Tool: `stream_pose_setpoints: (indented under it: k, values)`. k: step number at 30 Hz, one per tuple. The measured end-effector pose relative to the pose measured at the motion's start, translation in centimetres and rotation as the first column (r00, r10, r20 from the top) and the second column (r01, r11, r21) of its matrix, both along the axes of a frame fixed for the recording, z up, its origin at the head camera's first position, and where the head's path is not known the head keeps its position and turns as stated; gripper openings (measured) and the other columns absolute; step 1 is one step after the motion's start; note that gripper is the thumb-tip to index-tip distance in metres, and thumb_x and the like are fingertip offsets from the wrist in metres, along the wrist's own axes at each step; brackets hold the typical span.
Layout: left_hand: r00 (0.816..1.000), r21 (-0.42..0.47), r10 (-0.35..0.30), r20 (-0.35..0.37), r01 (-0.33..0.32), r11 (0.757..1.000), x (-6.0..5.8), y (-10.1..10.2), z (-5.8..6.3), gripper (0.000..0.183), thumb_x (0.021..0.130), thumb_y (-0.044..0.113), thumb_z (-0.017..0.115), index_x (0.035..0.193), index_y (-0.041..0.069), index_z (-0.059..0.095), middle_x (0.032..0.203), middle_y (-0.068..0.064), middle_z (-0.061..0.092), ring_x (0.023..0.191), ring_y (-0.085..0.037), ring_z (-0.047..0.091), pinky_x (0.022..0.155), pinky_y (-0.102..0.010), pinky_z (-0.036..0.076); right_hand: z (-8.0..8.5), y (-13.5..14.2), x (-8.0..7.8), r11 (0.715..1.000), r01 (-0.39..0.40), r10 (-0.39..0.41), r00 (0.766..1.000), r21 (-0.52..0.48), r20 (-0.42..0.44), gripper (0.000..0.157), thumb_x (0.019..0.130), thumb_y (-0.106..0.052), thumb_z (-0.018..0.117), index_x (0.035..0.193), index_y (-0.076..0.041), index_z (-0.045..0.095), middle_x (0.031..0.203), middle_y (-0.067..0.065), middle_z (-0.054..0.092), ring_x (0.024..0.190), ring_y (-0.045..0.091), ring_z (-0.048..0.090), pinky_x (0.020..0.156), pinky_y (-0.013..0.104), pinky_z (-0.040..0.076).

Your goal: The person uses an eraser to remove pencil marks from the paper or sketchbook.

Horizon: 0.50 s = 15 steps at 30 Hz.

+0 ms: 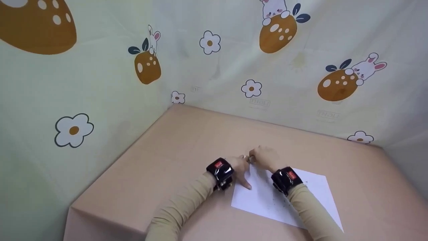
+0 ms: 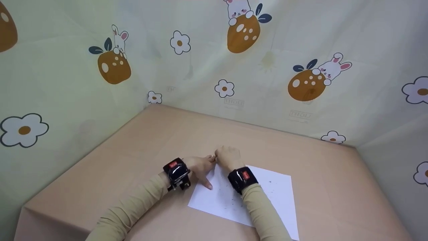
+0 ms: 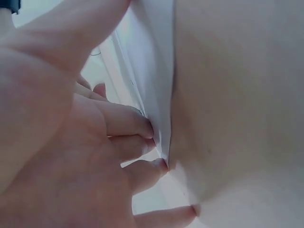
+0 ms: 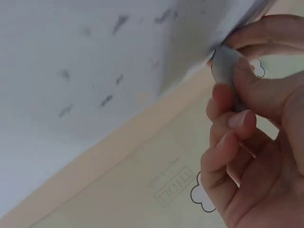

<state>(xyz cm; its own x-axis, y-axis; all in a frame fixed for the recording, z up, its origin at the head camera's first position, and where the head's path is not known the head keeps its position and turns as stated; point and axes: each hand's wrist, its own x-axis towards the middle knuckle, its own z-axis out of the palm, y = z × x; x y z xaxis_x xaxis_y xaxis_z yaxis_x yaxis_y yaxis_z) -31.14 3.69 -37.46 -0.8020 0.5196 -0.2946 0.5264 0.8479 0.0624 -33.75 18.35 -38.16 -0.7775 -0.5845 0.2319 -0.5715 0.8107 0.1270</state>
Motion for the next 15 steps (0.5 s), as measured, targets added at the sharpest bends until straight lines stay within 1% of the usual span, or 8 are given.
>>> stream_pose_setpoints:
  k: [2,4,5,8,11,13,15]
  values:
    - [1.0,0.009,0.0,0.001,0.0,1.0,0.01,0.02,0.06,0.074,0.073,0.062,0.07,0.126,0.011,0.061,0.156,-0.006,0.03,0.143,-0.018,0.029,0.116,-0.029,0.031,-0.1,-0.01,0.02,1.0,-0.004,0.004,1.0,0.002,-0.006,0.004,0.08,-0.007,0.069,0.08,-0.009,0.073,0.073,0.01,0.071,0.064,0.025,0.064,0.059,0.037,0.056]
    - [1.0,0.026,-0.006,-0.001,0.006,1.0,-0.01,0.04,0.09,0.069,0.073,0.061,0.071,0.122,0.013,0.064,0.156,-0.006,0.03,0.143,-0.018,0.029,0.117,-0.029,0.029,0.05,0.15,0.16,1.0,-0.017,0.017,1.0,0.01,0.018,0.004,0.079,-0.008,0.07,0.08,-0.008,0.073,0.074,0.009,0.071,0.065,0.026,0.065,0.059,0.038,0.056]
    - [1.0,0.043,0.004,0.003,-0.005,0.999,0.01,0.04,0.08,0.071,0.072,0.06,0.072,0.125,0.013,0.062,0.156,-0.006,0.03,0.143,-0.019,0.029,0.117,-0.029,0.029,0.2,0.27,0.25,1.0,-0.025,0.024,0.999,0.015,0.039,0.003,0.078,-0.008,0.071,0.08,-0.009,0.073,0.076,0.009,0.072,0.066,0.026,0.065,0.059,0.038,0.056]
    - [1.0,0.033,0.007,-0.007,-0.007,0.999,0.02,0.02,-0.03,0.086,0.072,0.06,0.072,0.137,0.008,0.05,0.155,-0.007,0.031,0.143,-0.018,0.03,0.117,-0.027,0.03,0.52,0.54,0.27,0.999,-0.041,0.041,0.994,-0.001,0.104,0.005,0.075,-0.007,0.072,0.079,-0.009,0.073,0.079,0.006,0.073,0.07,0.025,0.067,0.061,0.039,0.056]
    - [1.0,0.003,0.007,-0.015,-0.007,1.0,0.04,0.01,-0.12,0.1,0.072,0.062,0.071,0.145,0.004,0.036,0.156,-0.007,0.03,0.143,-0.017,0.03,0.116,-0.027,0.032,0.29,0.58,-0.14,0.998,-0.023,0.028,0.996,-0.053,0.087,0.005,0.074,-0.005,0.071,0.078,-0.008,0.073,0.077,0.006,0.072,0.069,0.024,0.065,0.062,0.04,0.056]
    - [1.0,-0.026,-0.016,-0.025,0.016,1.0,0.01,0.01,-0.13,0.099,0.073,0.063,0.069,0.145,0.002,0.037,0.155,-0.008,0.031,0.142,-0.017,0.03,0.115,-0.027,0.032,-0.07,0.41,-0.48,0.996,-0.013,0.018,0.998,-0.09,0.059,0.006,0.075,-0.003,0.07,0.077,-0.007,0.073,0.075,0.007,0.071,0.066,0.023,0.063,0.061,0.038,0.055]
    - [0.999,-0.023,-0.022,-0.024,0.021,1.0,0.01,-0.02,-0.11,0.095,0.074,0.063,0.069,0.142,0.002,0.042,0.155,-0.008,0.031,0.141,-0.017,0.031,0.115,-0.027,0.032,-0.26,0.25,-0.59,0.995,-0.007,0.011,0.999,-0.102,0.041,0.006,0.076,-0.004,0.068,0.077,-0.007,0.073,0.073,0.008,0.07,0.063,0.022,0.061,0.06,0.037,0.055]
